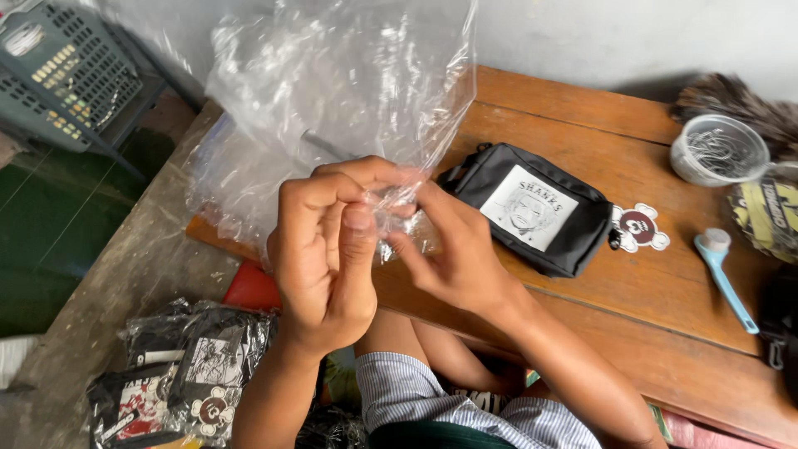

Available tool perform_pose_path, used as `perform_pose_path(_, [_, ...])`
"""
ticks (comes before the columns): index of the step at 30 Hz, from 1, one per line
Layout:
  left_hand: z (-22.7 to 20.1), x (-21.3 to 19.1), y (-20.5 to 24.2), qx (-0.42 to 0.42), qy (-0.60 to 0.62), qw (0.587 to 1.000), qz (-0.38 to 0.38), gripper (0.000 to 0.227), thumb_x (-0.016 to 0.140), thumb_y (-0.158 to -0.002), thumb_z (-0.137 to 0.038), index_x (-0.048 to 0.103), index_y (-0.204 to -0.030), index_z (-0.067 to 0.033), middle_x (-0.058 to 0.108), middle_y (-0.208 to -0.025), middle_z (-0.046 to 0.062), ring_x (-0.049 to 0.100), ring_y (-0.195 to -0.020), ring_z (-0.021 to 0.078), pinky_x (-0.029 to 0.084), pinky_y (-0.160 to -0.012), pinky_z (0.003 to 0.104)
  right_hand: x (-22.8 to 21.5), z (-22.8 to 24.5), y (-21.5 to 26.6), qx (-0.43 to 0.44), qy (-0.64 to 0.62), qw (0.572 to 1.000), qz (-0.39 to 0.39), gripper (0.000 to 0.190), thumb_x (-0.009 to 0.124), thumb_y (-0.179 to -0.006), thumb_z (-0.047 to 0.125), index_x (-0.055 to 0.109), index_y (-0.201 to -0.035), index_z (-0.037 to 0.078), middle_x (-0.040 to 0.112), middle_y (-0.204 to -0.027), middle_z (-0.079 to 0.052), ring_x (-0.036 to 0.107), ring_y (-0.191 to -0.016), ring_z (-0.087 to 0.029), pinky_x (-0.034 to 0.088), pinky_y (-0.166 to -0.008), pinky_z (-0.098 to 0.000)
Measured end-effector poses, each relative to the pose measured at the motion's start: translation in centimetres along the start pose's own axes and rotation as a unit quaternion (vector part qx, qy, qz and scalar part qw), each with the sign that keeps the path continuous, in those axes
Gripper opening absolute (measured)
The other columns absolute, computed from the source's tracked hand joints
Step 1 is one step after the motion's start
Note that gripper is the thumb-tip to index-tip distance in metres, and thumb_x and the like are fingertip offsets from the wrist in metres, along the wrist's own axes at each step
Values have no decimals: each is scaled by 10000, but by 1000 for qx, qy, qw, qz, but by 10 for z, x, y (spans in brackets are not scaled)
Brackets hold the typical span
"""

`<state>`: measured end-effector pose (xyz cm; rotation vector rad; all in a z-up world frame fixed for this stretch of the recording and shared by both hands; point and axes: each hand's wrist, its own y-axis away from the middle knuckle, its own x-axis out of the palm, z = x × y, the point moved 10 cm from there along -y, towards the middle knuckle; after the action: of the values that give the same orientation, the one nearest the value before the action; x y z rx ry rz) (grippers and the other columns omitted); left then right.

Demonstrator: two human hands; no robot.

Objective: The person attaches a small bear-shaped charm to a black bag using a metal clasp. They then use a feather duster to clean a sheet of bubble wrap on the table. Finally, they attach a strap to the bag, zip it closed, and place it inside a plastic bag.

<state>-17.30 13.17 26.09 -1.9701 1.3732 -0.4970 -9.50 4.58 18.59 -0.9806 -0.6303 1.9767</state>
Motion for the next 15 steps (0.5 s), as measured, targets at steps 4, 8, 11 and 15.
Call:
perform_pose_path(4, [23,8,-3,5,-38,999,2,512,440,-1080,-414,463,-1322,36,621,-1347,246,681,-1273,357,614,-1088,456,-31,2,3,19,-14,997,-77,62,675,-996,56,704,-1049,40,690,-883,-71,609,-693,-160,480,-680,-260])
perform_pose_path(8, [21,-8,3,137,-203,965,-91,341,395,-1131,-287,494,-1319,-20,631,-1345,196,629,-1315,351,582,-998,414,-50,-59,27,168,-196,947,-192,159,636,-1023,137,658,-1138,29,689,-903,-82,697,-812,-157,636,-772,-298])
perform_pose_path(11, [37,-6,20,153,-309,937,-67,318,462,-1084,-197,537,-1296,27,613,-1339,208,564,-1315,394,485,-1116,521,-64,-85,42,197,-297,900,-251,195,644,-1016,148,643,-1164,20,639,-900,-77,643,-745,-169,657,-714,-312])
perform_pose_path(15, [69,20,52,110,-385,915,42,448,575,-995,-345,575,-1305,-23,583,-1429,181,506,-1392,422,375,-1221,581,-77,-97,67,263,-342,863,-263,325,657,-996,140,547,-1284,38,686,-789,-95,711,-571,-229,552,-407,-302])
